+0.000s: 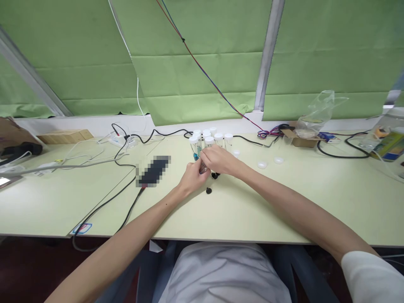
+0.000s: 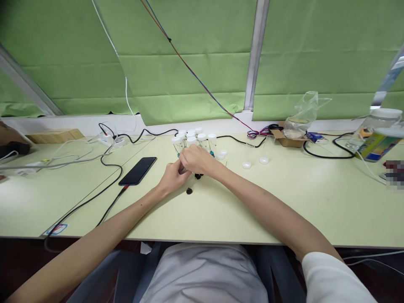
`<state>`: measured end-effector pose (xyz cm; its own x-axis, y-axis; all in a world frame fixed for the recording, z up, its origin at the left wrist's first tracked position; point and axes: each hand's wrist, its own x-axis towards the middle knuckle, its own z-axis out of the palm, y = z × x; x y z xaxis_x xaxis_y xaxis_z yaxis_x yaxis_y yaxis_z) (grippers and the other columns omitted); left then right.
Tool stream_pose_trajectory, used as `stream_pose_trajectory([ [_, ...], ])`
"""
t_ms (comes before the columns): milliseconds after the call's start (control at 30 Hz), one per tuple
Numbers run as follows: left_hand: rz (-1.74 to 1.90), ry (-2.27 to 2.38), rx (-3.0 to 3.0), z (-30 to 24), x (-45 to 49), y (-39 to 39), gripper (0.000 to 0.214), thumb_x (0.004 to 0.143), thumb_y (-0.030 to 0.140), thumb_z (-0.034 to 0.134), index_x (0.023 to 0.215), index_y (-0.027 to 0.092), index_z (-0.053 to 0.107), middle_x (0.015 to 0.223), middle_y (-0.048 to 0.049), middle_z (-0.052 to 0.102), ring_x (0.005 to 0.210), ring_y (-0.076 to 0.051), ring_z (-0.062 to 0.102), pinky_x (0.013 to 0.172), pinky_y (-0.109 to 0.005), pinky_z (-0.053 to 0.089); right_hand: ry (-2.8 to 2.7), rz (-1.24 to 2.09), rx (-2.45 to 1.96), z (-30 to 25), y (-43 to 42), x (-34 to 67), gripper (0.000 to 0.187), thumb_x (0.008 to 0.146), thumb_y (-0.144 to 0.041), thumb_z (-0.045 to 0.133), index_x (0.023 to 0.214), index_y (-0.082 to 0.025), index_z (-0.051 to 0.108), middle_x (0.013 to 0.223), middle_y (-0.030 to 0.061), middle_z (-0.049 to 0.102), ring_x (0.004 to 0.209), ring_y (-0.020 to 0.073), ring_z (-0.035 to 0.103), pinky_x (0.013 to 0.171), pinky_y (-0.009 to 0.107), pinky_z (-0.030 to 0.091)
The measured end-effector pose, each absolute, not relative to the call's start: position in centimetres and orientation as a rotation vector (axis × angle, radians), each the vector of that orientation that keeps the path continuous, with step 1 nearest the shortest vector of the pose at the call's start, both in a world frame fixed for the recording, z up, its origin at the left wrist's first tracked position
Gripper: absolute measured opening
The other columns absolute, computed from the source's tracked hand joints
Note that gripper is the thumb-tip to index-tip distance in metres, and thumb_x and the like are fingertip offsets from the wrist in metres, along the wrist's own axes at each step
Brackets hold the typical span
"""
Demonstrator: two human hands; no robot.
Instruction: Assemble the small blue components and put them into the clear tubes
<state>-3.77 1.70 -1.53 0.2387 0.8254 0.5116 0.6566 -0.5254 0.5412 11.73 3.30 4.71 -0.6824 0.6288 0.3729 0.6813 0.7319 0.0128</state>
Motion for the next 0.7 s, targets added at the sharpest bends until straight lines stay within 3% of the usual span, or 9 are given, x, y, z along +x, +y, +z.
stream_pose_trajectory([
  [100,1.161,1.392,2.292,-1.6,-3.9,1.8,0.011,0.076,0.022,0.054,0.072,0.021,0.044,0.057,0.0047,0.046,0.054,-0.011,0.038,0.055,-0.028,0.032,-2.546,-0.081,-1.068,4.7,3.4,11.7,0.032,0.094,-0.016,0.034,0.072,-0.017,0.057,0.075,0.0097,0.065,0.061,0.0178,0.045,0.058,0.033,0.022],
  [267,1.194,1.407,2.232,-1.3,-3.7,2.0,0.022,0.075,0.023,0.056,0.062,0.021,0.038,0.052,0.0055,0.037,0.053,-0.01,0.034,0.053,-0.027,0.028,-2.474,0.175,-1.067,5.5,3.4,12.2,0.03,0.095,-0.039,0.046,0.075,-0.018,0.055,0.073,0.0067,0.062,0.063,0.0171,0.048,0.057,0.03,0.026],
  [433,1.349,1.281,2.131,-0.5,-3.3,1.7,0.01,0.078,0.022,0.057,0.072,0.019,0.049,0.057,0.0056,0.04,0.054,-0.009,0.034,0.053,-0.025,0.03,-2.428,0.362,-0.935,7.3,2.9,13.3,0.028,0.087,-0.045,0.059,0.099,-0.02,0.055,0.08,0.0025,0.064,0.075,0.0187,0.055,0.06,0.026,0.033],
  [700,1.238,1.142,1.701,0.1,-3.2,1.4,0.023,0.084,0.039,0.064,0.081,0.021,0.05,0.046,0.0077,0.045,0.037,-0.01,0.041,0.041,-0.023,0.031,-2.479,0.405,-0.908,7.8,3.0,13.8,0.041,0.088,-0.032,0.062,0.126,-0.017,0.056,0.084,0.0051,0.071,0.08,0.022,0.062,0.065,0.028,0.039],
])
